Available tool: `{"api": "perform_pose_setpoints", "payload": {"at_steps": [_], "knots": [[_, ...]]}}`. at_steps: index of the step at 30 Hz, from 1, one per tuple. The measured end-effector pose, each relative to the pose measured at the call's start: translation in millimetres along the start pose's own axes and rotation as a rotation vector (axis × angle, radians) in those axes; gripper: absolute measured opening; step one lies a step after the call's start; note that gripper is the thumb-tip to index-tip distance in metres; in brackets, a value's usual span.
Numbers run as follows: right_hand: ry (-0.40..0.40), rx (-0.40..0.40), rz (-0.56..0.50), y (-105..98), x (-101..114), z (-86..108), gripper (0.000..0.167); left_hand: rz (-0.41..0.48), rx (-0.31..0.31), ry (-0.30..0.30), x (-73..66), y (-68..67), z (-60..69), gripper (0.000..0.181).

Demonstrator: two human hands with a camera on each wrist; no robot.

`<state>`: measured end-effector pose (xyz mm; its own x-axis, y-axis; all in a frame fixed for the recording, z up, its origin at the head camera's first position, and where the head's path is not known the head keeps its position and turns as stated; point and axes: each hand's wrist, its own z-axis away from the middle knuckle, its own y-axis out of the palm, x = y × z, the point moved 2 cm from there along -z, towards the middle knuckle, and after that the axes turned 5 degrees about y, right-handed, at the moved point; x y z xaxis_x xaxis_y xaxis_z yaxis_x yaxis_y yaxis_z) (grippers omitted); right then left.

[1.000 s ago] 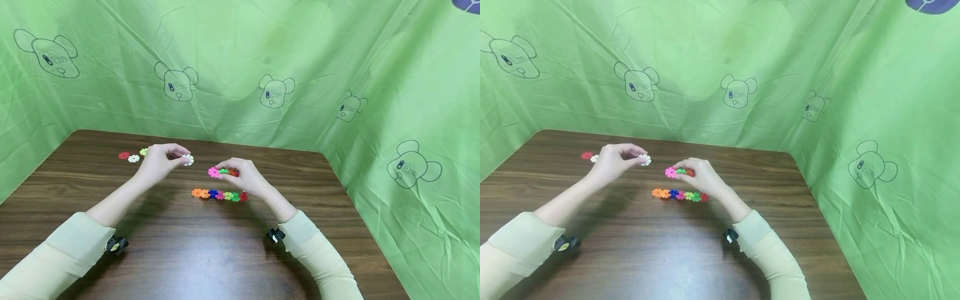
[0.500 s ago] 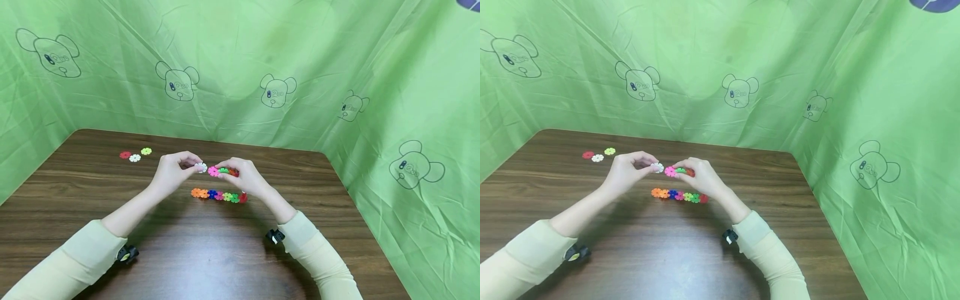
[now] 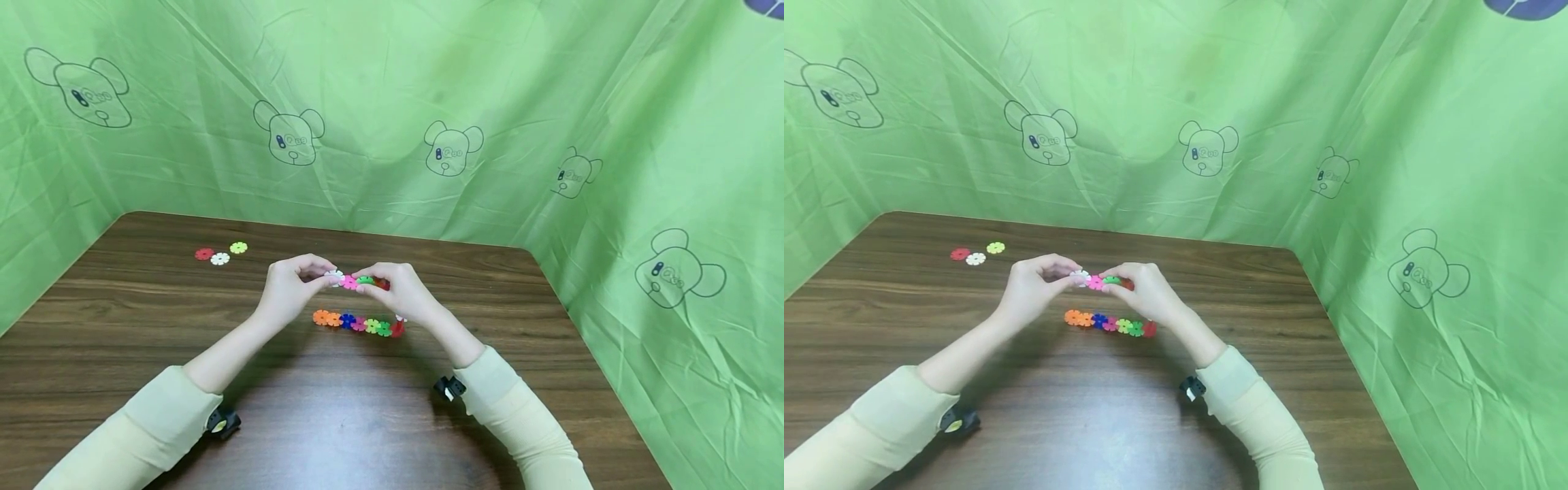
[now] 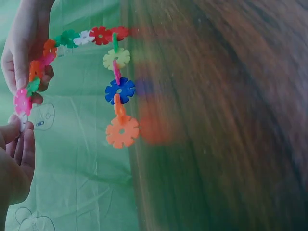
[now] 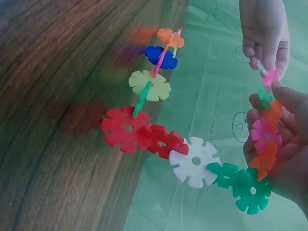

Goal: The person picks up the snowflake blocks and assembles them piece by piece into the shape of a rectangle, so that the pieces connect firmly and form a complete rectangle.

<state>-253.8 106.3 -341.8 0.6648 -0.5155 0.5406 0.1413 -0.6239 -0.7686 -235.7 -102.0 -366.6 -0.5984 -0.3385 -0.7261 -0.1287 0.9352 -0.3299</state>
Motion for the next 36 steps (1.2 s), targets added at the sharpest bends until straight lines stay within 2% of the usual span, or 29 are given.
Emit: {"api": "perform_pose_setpoints", "payload": {"at_steps": [5, 11, 26, 31, 36], "knots": [[0.028, -0.016, -0.017, -1, 1, 0.8, 0.019, 0.058, -0.011, -0.05, 0.2, 2.5, -1.4, 0.018], [0.081, -0.002, -0.039, -3, 2, 2.5, 0.017, 0.064, -0.004, -0.084, -1.5, 6.3, -1.5, 0.019], [0.105, 0.001, -0.052, 1, 2, 2.4, 0.018, 0.057, 0.012, -0.072, 0.9, 9.5, -1.4, 0.016], [0.164, 0.029, -0.063, 1, -2, -0.6, 0.027, 0.005, 0.066, -0.056, 3.1, 8.7, -5.2, 0.02], [0.286, 0.043, -0.112, -5, -10, -2.4, 0.032, -0.087, 0.143, -0.005, 12.7, -0.5, -9.2, 0.034]]}}
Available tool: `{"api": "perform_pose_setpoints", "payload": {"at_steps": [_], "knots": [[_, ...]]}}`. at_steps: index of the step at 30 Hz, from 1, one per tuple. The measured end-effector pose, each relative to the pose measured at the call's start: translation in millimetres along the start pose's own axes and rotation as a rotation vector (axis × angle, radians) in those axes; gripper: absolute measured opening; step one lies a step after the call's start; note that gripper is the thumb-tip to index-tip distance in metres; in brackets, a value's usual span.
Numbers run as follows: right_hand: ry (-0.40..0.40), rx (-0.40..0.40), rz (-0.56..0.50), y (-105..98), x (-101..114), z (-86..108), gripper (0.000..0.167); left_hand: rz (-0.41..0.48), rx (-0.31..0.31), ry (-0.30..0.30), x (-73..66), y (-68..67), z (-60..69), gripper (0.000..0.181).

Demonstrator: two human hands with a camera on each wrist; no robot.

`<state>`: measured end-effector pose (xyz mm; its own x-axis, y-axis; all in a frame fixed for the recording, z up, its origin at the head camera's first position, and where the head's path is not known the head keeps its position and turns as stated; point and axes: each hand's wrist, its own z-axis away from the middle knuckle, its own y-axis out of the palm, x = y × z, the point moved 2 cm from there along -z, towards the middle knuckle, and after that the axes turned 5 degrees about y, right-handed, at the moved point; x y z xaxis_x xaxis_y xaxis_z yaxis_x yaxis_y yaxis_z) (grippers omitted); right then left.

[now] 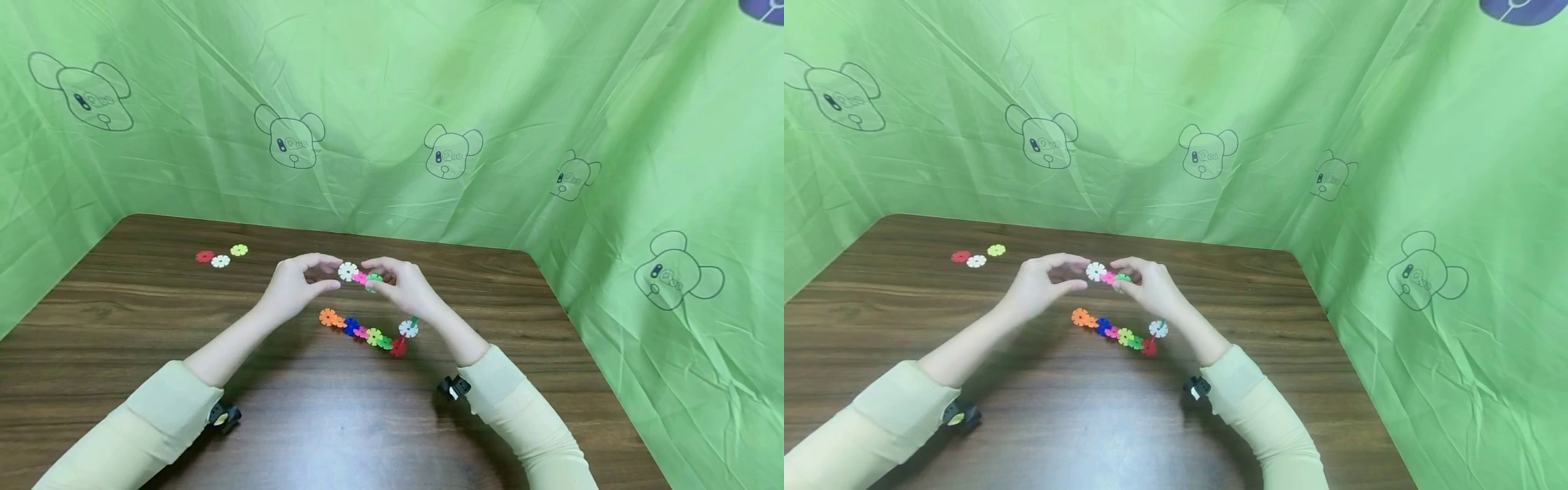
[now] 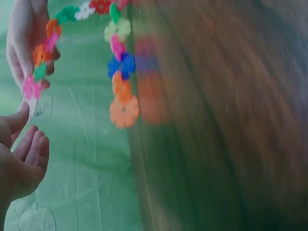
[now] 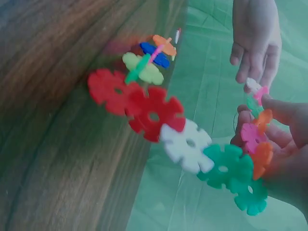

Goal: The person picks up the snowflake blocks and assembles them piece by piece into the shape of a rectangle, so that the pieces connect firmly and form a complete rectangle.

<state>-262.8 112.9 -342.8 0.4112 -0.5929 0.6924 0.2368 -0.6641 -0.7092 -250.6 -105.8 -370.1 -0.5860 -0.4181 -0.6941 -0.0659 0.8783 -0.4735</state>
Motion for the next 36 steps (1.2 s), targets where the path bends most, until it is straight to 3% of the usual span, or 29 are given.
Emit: {"api": "perform_pose_setpoints", "payload": {"at_steps": [5, 15, 22, 28, 36], "knots": [[0.123, 0.004, -0.107, -6, -8, -0.1, 0.034, -0.079, 0.015, 0.015, 12.1, -21.0, -0.6, 0.042], [0.262, 0.043, -0.362, -4, -17, 2.4, 0.046, -0.22, 0.015, -0.067, 51.5, -69.9, 6.4, 0.042], [0.247, 0.023, -0.511, 2, -32, 4.2, 0.055, -0.292, 0.02, -0.137, 73.3, -97.4, 15.0, 0.043], [0.206, 0.039, -0.471, 6, -40, 9.6, 0.071, -0.336, 0.08, -0.228, 88.8, -113.4, 21.4, 0.046], [0.217, 0.049, -0.398, 7, -50, 12.0, 0.07, -0.383, 0.131, -0.209, 113.0, -130.1, 24.2, 0.045]]}}
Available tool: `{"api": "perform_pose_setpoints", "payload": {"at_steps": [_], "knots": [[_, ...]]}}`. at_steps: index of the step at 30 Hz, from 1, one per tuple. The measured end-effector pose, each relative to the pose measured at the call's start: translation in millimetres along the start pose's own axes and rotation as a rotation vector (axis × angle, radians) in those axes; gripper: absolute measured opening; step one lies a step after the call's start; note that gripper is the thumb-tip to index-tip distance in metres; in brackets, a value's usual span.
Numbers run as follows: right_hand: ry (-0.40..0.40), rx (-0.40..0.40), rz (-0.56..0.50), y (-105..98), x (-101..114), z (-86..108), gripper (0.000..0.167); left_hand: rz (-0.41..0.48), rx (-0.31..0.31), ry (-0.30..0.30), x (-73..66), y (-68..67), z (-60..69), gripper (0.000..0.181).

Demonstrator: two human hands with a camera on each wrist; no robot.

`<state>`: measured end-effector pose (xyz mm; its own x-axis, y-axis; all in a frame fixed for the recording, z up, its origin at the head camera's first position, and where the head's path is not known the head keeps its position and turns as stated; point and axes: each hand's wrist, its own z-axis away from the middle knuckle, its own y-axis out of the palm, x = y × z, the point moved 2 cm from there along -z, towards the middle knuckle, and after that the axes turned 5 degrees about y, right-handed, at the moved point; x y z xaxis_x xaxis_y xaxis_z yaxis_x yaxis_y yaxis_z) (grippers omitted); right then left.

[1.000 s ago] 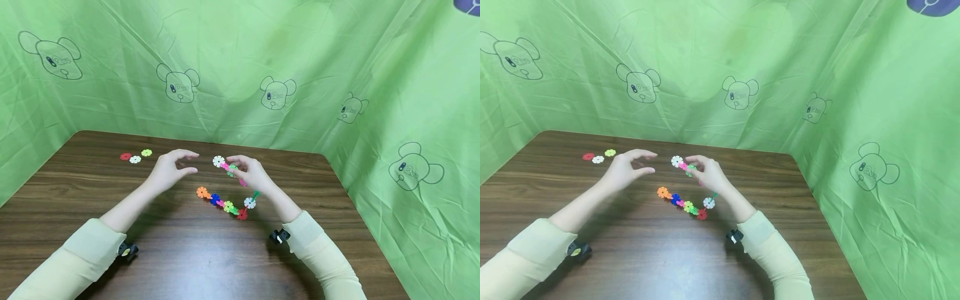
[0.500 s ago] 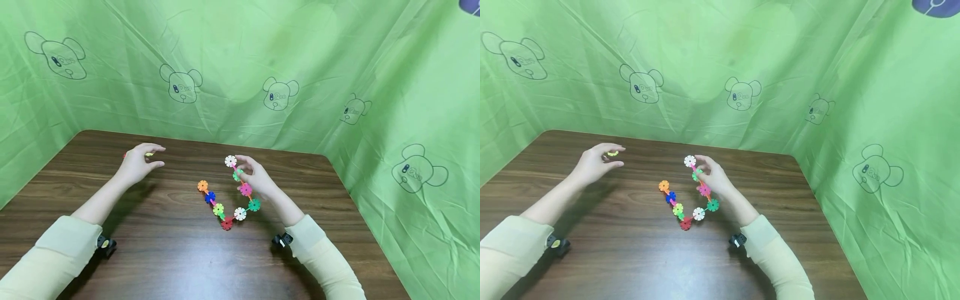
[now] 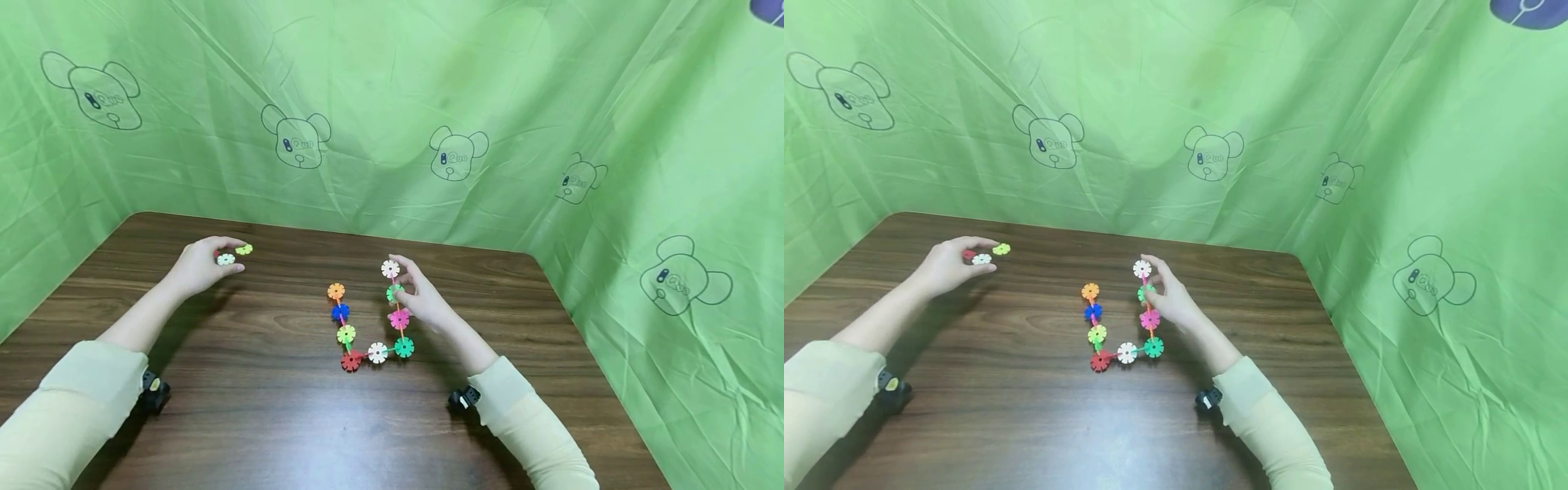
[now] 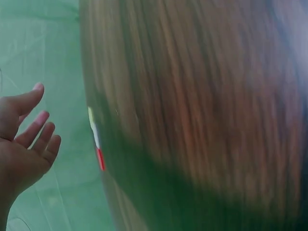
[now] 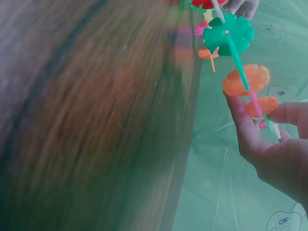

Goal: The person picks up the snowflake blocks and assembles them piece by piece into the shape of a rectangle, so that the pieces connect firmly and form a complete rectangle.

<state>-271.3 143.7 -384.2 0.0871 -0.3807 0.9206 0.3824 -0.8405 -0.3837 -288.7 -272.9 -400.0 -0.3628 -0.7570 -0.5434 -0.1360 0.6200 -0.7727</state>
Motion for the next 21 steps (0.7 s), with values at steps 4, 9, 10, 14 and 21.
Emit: {"api": "perform_pose_setpoints", "payload": {"at_steps": [4, 9, 10, 14, 21], "knots": [[0.028, 0.0, -0.014, -2, -3, -0.4, 0.067, -0.011, 0.047, -0.011, 16.0, -1.1, -1.0, 0.047], [0.034, 0.004, -0.038, -3, -6, -1.3, 0.066, -0.023, 0.11, -0.039, 30.6, -2.4, -1.9, 0.047], [0.034, 0.005, -0.04, -4, -7, -1.7, 0.066, -0.026, 0.122, -0.04, 32.1, -2.6, -2.1, 0.048], [0.02, 0.031, -0.051, -4, -10, -3.6, 0.066, -0.034, 0.162, -0.044, 37.2, -1.3, -4.9, 0.048], [0.021, 0.106, -0.125, -3, -14, -6.0, 0.063, -0.082, 0.184, -0.019, 46.6, 4.7, -11.6, 0.047]]}}
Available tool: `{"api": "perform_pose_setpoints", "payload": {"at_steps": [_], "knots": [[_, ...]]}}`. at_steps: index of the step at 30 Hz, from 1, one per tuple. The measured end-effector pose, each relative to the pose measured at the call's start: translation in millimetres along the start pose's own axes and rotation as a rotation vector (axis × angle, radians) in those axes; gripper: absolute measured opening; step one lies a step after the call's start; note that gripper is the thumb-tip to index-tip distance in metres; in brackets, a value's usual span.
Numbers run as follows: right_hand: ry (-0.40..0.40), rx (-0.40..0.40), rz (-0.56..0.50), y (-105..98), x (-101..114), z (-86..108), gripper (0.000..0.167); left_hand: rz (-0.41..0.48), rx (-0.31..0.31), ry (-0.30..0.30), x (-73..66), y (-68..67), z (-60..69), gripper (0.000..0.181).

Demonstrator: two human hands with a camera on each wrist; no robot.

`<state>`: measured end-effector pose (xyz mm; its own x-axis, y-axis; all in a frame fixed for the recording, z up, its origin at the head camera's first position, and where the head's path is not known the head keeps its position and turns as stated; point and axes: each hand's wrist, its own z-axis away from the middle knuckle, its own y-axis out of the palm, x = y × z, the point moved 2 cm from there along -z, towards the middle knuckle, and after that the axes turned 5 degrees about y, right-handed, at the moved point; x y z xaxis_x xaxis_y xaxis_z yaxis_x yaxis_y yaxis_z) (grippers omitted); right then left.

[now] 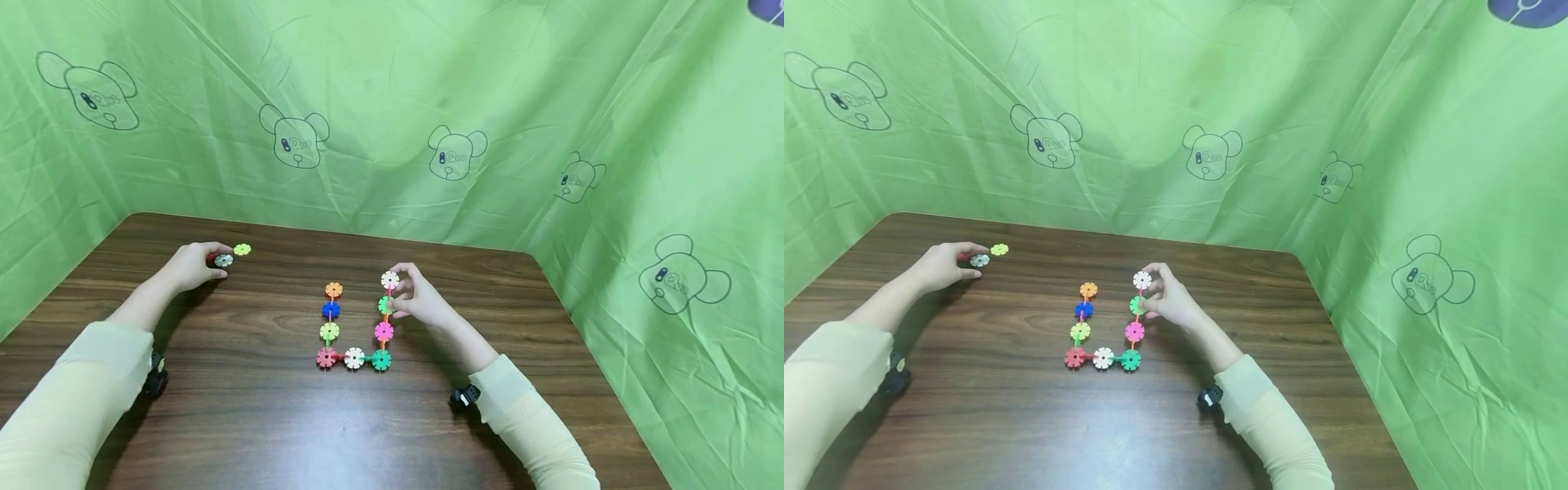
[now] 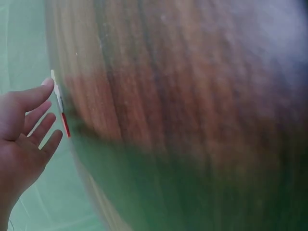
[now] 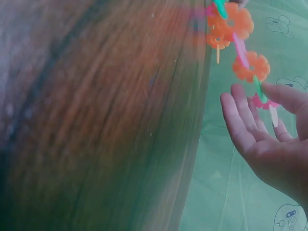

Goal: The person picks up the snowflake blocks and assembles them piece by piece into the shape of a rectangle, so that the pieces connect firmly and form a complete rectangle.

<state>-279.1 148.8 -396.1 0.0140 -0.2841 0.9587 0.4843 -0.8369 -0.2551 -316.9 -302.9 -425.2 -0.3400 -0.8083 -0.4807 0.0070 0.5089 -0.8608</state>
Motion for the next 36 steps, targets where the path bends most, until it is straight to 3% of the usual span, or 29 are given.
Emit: {"api": "perform_pose_setpoints", "payload": {"at_steps": [11, 21, 29, 36], "knots": [[-0.009, 0.019, -0.039, 3, 0, -3.8, 0.062, -0.028, -0.016, 0.014, 3.4, 3.3, -1.6, 0.028], [-0.022, 0.019, -0.022, 3, -1, -6.2, 0.062, -0.015, 0.003, -0.01, 8.0, 1.6, -4.3, 0.033], [0.01, 0.003, -0.034, 3, 0, -5.6, 0.064, -0.025, -0.122, -0.009, 1.8, -1.6, 0.4, 0.017], [0.03, 0.005, -0.027, 6, 18, 4.7, 0.063, -0.033, -0.156, -0.03, -9.7, -3.9, -0.4, 0.007]]}}
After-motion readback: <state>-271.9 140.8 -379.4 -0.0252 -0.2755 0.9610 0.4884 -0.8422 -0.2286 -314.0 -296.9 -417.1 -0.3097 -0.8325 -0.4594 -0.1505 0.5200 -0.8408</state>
